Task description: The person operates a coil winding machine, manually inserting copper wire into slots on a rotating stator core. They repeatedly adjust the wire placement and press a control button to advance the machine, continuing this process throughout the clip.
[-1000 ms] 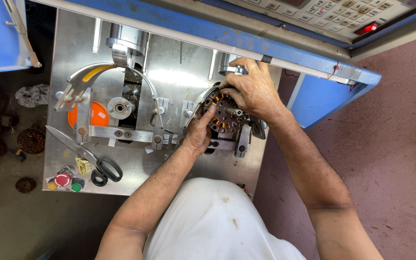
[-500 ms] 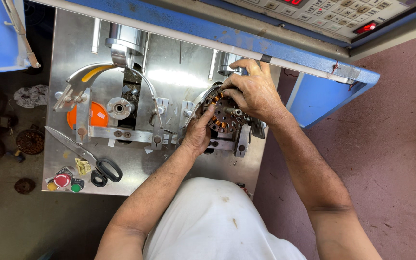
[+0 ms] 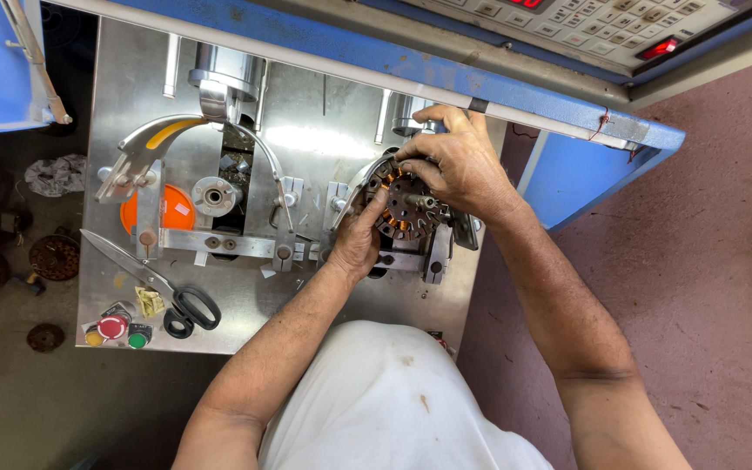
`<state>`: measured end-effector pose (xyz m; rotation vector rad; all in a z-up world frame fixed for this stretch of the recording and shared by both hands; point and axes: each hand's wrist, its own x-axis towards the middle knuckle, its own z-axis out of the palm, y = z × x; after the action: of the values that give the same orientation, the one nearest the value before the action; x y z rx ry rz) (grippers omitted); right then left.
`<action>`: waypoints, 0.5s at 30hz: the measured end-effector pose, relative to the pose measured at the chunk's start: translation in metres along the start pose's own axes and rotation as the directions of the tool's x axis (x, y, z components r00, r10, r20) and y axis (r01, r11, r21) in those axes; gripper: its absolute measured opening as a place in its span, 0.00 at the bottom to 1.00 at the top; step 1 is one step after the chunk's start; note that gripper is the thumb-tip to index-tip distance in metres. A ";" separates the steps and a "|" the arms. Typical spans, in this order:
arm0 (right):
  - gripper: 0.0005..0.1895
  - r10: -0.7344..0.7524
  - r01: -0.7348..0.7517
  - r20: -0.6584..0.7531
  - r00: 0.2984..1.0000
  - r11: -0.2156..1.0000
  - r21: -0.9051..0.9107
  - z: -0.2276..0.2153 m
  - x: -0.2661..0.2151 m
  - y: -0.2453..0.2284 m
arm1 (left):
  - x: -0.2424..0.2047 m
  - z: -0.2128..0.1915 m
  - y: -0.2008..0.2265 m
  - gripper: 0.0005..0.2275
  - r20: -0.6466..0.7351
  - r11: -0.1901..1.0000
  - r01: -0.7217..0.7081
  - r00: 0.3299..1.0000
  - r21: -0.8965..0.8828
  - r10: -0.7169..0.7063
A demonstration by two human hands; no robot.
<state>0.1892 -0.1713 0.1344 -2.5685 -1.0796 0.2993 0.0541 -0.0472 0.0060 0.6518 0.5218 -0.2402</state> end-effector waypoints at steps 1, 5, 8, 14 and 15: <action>0.09 -0.011 0.011 0.004 1.000 1.000 -0.004 0.000 0.000 0.000 | -0.001 0.000 0.000 0.33 0.019 1.000 -0.008 1.000 -0.010 0.008; 0.13 -0.019 0.019 -0.014 1.000 1.000 0.009 -0.005 -0.001 -0.003 | -0.004 0.001 0.001 0.36 0.057 1.000 -0.017 0.998 -0.001 0.017; 0.14 -0.015 0.016 -0.119 0.993 1.000 0.007 -0.008 -0.011 -0.005 | -0.008 -0.001 0.001 0.36 0.064 0.998 -0.036 0.997 0.048 0.033; 0.06 0.041 -0.018 -0.437 0.899 0.998 0.058 0.014 -0.098 0.010 | -0.029 -0.010 0.003 0.34 0.140 0.992 -0.114 0.985 0.063 0.104; 0.04 0.114 -0.064 -0.440 0.891 0.990 0.127 0.025 -0.122 0.010 | -0.035 -0.012 0.003 0.33 0.154 0.991 -0.119 0.982 0.058 0.109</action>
<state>0.1033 -0.2600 0.1148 -2.4194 -0.7527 -0.2031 0.0209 -0.0354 0.0185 0.7206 0.3316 -0.1976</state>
